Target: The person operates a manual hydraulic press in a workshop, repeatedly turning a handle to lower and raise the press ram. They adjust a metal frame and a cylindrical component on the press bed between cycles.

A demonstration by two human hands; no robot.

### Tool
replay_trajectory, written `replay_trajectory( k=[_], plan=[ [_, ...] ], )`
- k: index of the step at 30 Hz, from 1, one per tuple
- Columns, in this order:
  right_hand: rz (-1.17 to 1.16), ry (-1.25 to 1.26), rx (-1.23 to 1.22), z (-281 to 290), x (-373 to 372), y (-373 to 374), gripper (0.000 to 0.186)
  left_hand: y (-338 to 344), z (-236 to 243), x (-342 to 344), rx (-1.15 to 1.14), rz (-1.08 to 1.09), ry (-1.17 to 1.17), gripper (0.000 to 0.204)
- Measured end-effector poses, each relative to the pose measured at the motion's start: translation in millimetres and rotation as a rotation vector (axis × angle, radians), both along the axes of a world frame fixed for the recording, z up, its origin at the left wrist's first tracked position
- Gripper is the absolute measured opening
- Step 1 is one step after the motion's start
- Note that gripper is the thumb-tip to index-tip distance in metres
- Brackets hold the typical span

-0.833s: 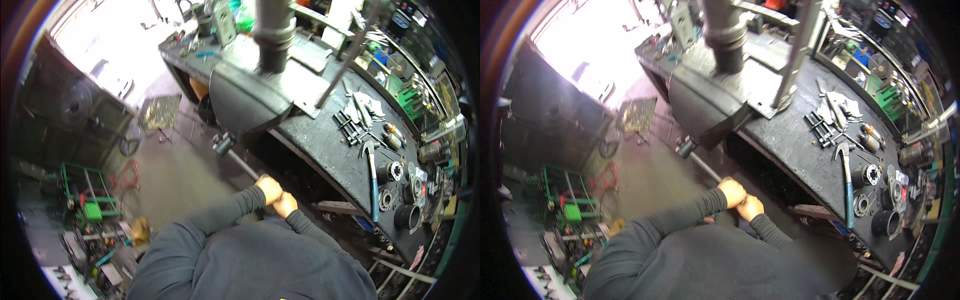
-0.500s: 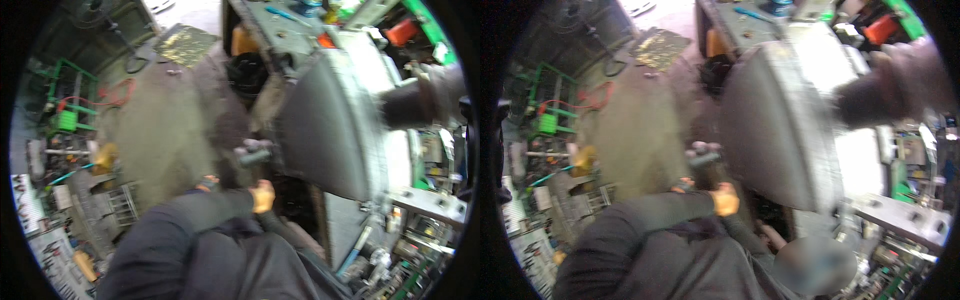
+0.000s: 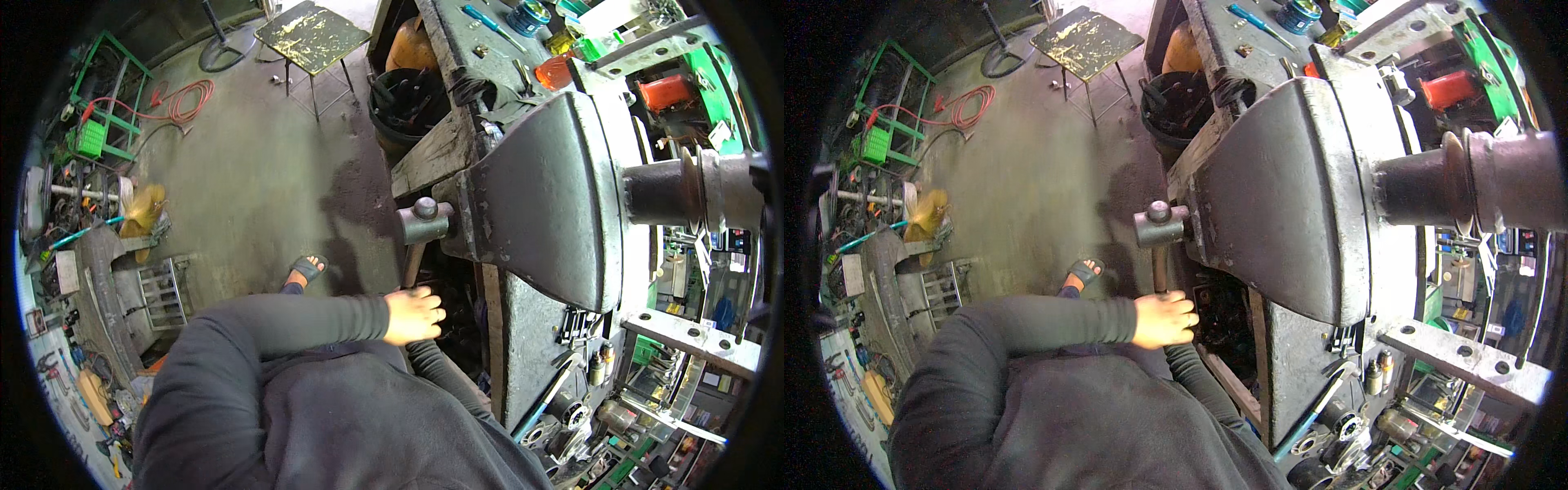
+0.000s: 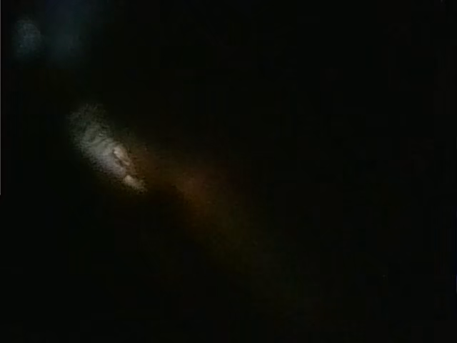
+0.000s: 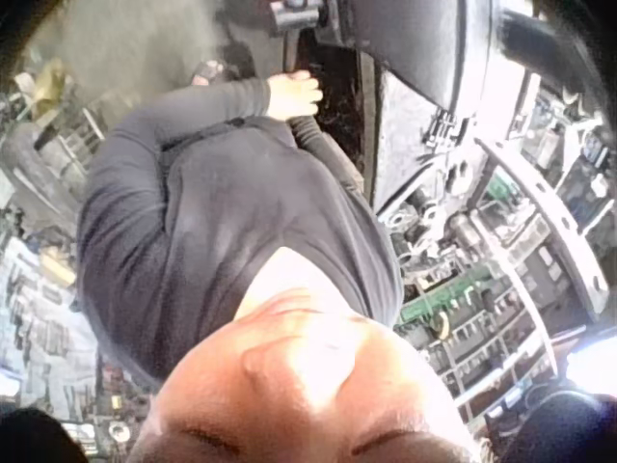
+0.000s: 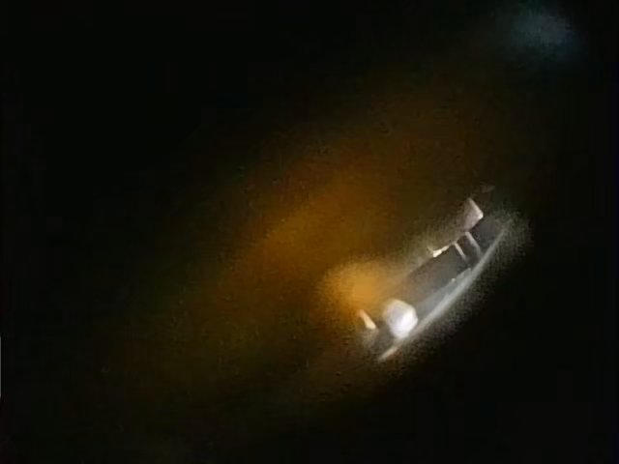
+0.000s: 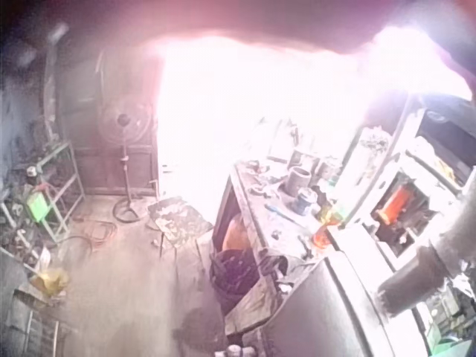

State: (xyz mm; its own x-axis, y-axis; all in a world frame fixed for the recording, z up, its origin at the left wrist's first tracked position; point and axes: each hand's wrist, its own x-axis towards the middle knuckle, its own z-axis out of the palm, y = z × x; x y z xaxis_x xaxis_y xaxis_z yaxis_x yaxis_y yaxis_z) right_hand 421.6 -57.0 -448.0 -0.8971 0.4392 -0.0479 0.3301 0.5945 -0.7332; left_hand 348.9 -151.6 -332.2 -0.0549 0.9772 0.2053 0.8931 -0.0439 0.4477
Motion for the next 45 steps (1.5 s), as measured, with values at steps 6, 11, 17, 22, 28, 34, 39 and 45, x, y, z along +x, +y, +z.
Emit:
replay_trajectory(
  k=[6, 11, 17, 22, 28, 34, 39, 45],
  plan=[
    [0.236, -0.177, -0.852, -14, 16, 20, 0.014, -47, -20, 35, 0.298, 0.731, -0.615, 0.025],
    [0.419, -0.253, -0.675, 4, 8, 28, 0.018, -24, -44, 28, 0.339, 1.102, -0.824, 0.05],
    [0.435, -0.041, -0.482, -13, 9, 28, 0.023, 31, -70, 38, 0.615, 1.143, -1.622, 0.029],
    [0.415, -0.06, -0.422, -23, 20, 29, 0.024, 38, -73, 39, 0.752, 1.254, -1.237, 0.027],
    [0.393, -0.067, -0.401, -13, 37, 35, 0.024, 44, -56, 57, 0.701, 1.423, -1.245, 0.022],
    [0.368, -0.045, -0.349, -14, 37, 23, 0.025, 37, -33, 78, 0.732, 1.208, -1.393, 0.03],
    [0.393, -0.014, -0.339, -53, 24, 17, 0.025, 27, -92, 16, 0.713, 1.078, -1.051, 0.015],
    [0.375, -0.039, -0.357, -44, 31, 24, 0.026, 34, -81, 30, 0.667, 1.333, -1.075, 0.011]
  ],
)
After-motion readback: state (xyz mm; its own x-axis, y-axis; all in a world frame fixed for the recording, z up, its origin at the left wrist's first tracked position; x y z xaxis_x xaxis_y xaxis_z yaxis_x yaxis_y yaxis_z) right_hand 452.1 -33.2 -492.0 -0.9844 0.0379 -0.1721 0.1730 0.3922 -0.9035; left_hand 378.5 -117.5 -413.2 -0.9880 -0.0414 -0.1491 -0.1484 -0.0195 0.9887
